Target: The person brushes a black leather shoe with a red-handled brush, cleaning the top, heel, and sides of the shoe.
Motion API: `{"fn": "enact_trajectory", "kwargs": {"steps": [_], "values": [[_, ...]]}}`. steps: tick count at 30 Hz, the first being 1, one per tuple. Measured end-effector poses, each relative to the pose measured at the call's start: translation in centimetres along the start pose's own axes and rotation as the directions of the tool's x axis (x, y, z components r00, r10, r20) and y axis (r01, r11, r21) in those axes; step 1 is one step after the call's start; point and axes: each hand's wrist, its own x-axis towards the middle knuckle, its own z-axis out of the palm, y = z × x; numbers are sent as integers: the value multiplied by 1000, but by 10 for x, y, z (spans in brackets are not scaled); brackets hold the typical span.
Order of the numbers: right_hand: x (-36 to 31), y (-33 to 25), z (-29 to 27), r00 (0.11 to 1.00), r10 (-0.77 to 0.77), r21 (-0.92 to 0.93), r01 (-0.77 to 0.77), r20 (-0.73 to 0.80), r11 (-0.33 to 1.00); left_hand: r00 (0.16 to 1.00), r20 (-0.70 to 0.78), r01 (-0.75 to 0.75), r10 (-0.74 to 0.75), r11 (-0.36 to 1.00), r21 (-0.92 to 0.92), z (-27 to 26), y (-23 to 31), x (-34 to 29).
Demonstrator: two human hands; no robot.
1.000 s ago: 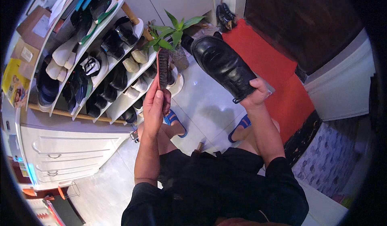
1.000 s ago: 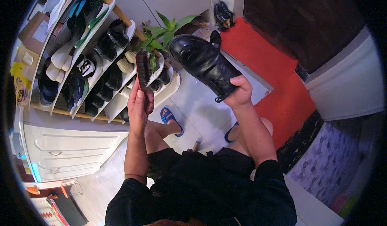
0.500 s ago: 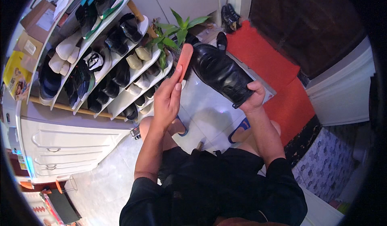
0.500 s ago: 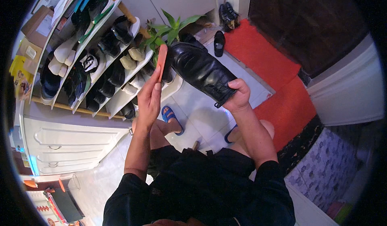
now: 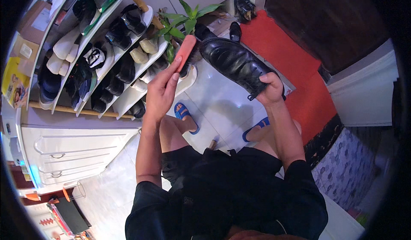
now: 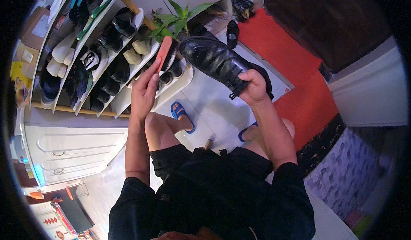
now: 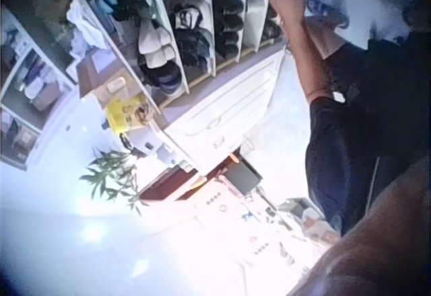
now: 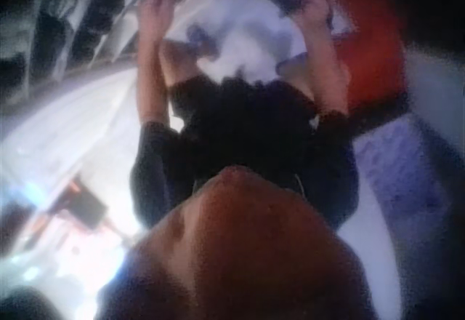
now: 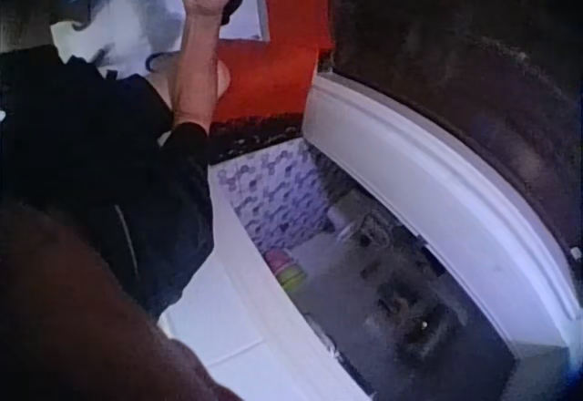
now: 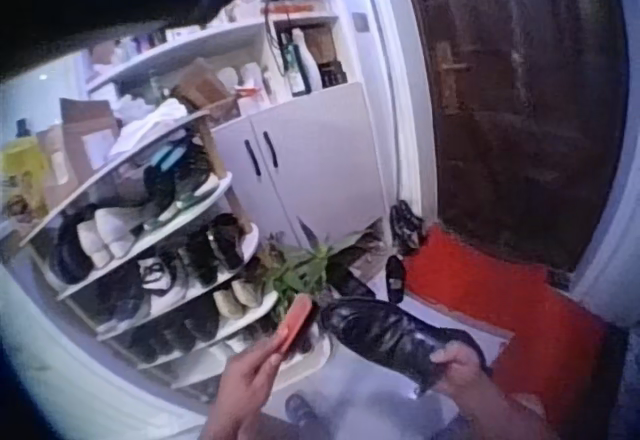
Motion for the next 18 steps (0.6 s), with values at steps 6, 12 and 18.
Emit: {"fn": "enact_trajectory", "kwargs": {"steps": [6, 12, 18], "values": [[1, 0, 5, 1000, -5, -69, 6, 11, 998, 990, 11, -138, 137, 990, 28, 10, 6, -3], [0, 0, 8, 1000, -25, -110, 27, 16, 994, 991, 50, -129, 121, 975, 182, 8, 12, -5], [2, -3, 0, 1000, 0, -39, 0, 10, 999, 991, 20, -124, 131, 860, 494, -6, 5, -15]]}}
